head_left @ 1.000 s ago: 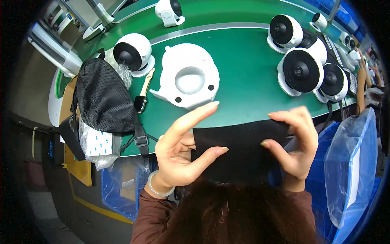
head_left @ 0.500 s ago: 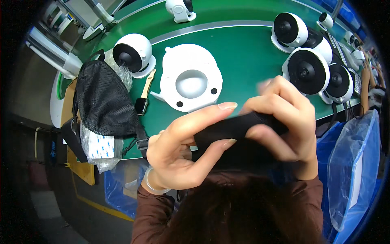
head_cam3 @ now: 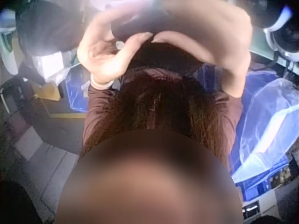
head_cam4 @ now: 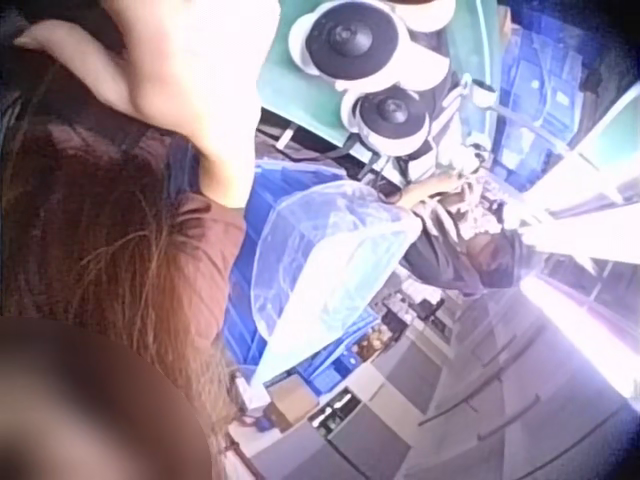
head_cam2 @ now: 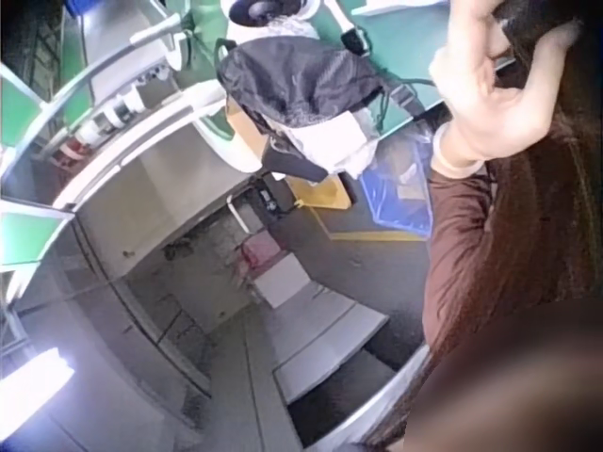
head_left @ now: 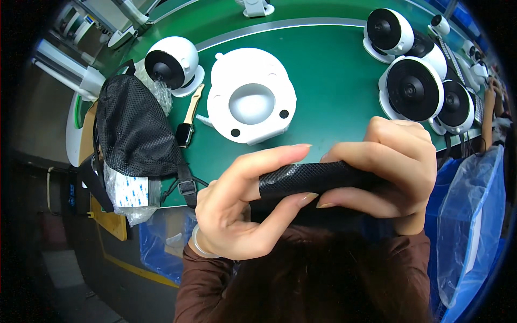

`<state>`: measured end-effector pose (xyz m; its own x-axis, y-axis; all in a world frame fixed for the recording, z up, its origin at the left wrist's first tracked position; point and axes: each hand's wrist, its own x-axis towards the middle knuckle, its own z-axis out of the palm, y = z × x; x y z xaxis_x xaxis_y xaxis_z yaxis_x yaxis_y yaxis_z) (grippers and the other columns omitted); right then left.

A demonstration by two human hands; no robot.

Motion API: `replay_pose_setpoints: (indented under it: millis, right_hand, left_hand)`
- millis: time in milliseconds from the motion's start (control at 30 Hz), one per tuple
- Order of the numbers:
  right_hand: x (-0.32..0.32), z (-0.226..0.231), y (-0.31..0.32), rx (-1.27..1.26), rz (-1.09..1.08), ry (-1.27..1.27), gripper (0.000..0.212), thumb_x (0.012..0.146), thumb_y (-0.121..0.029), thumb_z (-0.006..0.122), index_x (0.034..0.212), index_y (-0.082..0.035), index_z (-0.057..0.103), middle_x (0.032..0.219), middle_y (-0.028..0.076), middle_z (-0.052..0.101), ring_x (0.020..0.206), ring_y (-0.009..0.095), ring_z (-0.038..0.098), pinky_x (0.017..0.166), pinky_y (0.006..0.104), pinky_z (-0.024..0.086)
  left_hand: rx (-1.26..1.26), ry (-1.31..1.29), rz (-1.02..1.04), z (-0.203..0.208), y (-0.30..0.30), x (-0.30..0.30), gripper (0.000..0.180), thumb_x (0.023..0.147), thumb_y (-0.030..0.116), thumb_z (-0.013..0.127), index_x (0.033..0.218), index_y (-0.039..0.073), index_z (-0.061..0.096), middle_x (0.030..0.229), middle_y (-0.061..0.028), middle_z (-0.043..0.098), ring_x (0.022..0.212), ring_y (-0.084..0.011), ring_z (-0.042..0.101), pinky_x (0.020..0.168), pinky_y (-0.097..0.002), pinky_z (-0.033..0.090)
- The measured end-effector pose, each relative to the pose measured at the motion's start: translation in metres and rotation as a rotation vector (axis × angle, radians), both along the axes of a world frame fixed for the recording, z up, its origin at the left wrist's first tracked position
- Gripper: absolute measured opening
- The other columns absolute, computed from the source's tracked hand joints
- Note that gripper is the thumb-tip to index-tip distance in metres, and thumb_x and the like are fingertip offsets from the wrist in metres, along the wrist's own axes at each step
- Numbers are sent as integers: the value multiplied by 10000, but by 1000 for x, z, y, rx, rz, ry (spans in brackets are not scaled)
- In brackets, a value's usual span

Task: Attaching small adhesive rubber pads to the bases of white security camera housings at an assembly line workstation.

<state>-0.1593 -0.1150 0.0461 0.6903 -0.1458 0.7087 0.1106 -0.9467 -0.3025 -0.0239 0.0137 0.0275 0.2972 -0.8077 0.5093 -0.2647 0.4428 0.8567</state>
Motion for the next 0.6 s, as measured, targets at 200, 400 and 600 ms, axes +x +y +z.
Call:
replay_pose_setpoints:
  millis: [200,400,600]
  right_hand:
    - [-2,0,2,11,24,21,365,467,-355,714,658,-54,637,489,-14,396,392,107,392,372,225,246]
    - [0,2,2,-7,34,24,331,470,-356,699,655,-84,660,485,-26,368,400,99,371,383,235,225]
    - [2,12,0,-142,38,-52,313,524,-350,669,661,-69,663,509,-27,412,430,106,389,395,236,235]
  left_hand:
    - [27,-118,28,3,5,3,295,664,-84,623,947,-69,540,808,-106,635,711,-112,619,619,-181,468]
    - [33,-63,22,2,6,3,238,647,-92,622,878,-61,576,791,-134,638,708,-131,627,600,-187,478]
    - [-36,138,-142,4,-2,10,186,629,-114,625,808,-69,601,802,-176,630,736,-203,632,654,-249,494]
